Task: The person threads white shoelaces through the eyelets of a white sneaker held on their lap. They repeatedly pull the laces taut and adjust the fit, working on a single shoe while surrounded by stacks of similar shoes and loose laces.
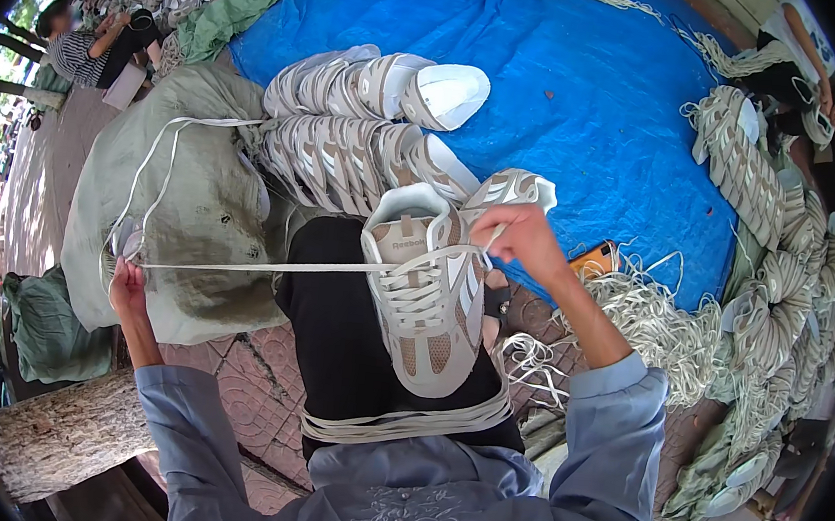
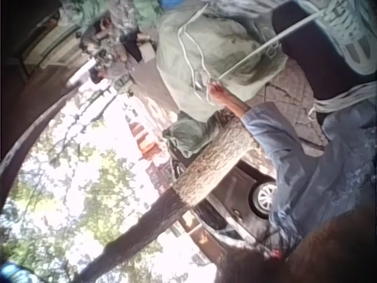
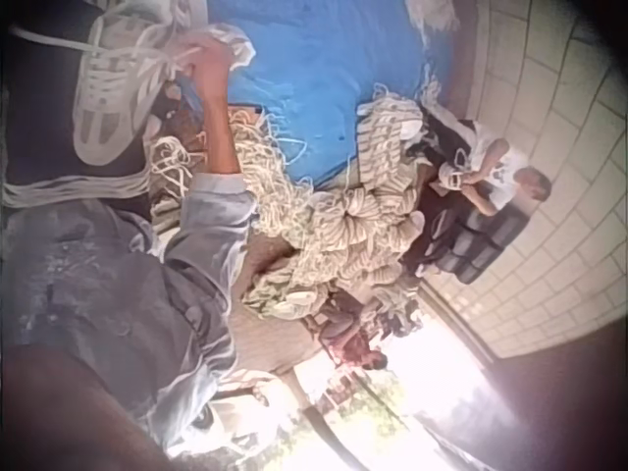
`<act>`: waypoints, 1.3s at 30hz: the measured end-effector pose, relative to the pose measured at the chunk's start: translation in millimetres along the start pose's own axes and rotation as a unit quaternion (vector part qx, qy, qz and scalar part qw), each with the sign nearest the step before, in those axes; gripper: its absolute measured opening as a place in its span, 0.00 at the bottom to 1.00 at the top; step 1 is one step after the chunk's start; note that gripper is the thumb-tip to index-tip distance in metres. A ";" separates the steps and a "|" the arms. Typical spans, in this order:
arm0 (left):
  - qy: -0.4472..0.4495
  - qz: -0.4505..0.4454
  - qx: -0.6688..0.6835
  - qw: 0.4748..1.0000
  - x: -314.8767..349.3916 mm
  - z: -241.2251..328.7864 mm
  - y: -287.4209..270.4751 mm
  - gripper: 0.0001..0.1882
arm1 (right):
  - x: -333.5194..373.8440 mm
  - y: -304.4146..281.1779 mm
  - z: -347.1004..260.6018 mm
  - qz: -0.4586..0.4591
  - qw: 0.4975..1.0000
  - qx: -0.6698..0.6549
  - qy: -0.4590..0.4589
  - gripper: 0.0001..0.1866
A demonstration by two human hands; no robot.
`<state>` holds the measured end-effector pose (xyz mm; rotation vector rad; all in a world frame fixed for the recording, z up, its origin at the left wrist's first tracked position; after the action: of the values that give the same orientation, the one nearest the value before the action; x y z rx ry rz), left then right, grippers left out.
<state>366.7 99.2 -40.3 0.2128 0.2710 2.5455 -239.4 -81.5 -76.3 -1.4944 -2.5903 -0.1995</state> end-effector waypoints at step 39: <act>0.442 -0.497 -0.441 0.603 243.4 -65.0 270.4 0.16 | 23.7 82.0 -39.2 -0.046 0.626 0.687 -0.366 0.04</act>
<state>10.8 2.6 -16.1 -1.2514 -0.4426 1.1732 -177.8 -28.0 -29.8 -0.7432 -1.9108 2.1961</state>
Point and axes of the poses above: each hand's wrist, its own x-axis away from the middle knuckle, its own y-axis out of the palm, z = x × y, the point moved 1 cm from there along -x, towards the middle knuckle
